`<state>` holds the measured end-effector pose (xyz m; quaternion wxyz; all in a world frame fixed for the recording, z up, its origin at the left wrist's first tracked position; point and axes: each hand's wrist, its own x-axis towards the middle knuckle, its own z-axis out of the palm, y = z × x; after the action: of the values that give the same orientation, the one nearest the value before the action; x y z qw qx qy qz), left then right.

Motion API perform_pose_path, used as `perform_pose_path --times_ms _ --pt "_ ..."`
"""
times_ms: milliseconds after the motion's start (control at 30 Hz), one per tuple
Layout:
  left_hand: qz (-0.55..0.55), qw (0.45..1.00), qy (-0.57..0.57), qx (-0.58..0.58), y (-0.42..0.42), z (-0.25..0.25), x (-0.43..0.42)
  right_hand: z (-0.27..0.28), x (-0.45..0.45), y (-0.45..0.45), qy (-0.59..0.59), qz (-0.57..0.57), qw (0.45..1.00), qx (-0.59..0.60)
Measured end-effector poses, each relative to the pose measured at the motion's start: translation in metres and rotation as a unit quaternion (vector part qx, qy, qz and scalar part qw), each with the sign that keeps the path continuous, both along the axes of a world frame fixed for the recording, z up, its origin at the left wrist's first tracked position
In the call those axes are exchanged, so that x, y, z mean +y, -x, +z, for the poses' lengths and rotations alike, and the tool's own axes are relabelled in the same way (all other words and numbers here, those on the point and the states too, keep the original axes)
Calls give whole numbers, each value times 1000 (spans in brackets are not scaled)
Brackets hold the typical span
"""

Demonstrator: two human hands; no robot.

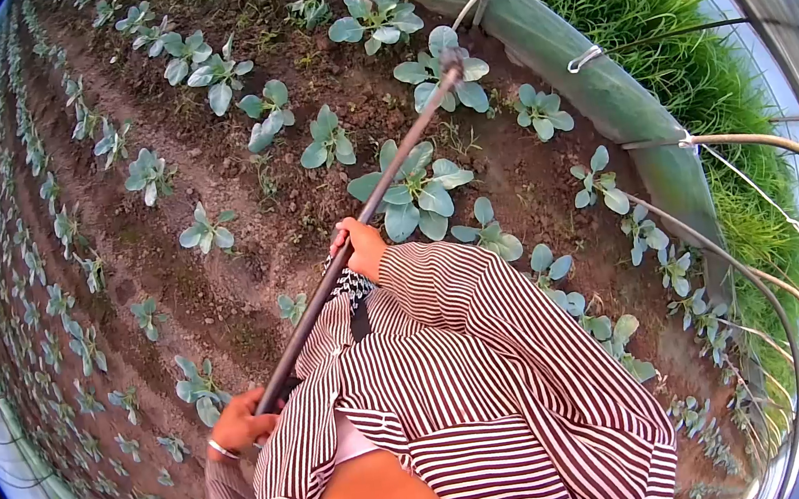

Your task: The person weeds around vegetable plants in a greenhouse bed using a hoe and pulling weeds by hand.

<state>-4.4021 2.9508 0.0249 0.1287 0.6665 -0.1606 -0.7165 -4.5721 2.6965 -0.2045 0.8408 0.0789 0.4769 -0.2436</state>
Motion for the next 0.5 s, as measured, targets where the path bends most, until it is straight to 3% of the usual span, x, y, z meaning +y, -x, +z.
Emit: perform_pose_path --times_ms 167,367,500 --pt "126 982 52 131 7 -42 -12 9 -18 -26 32 -10 999 -4" --pt "275 860 76 422 7 -114 -65 2 -73 -30 70 -52 996 -38" --pt "276 814 56 508 25 -158 -117 -8 -129 -20 194 -24 971 135"
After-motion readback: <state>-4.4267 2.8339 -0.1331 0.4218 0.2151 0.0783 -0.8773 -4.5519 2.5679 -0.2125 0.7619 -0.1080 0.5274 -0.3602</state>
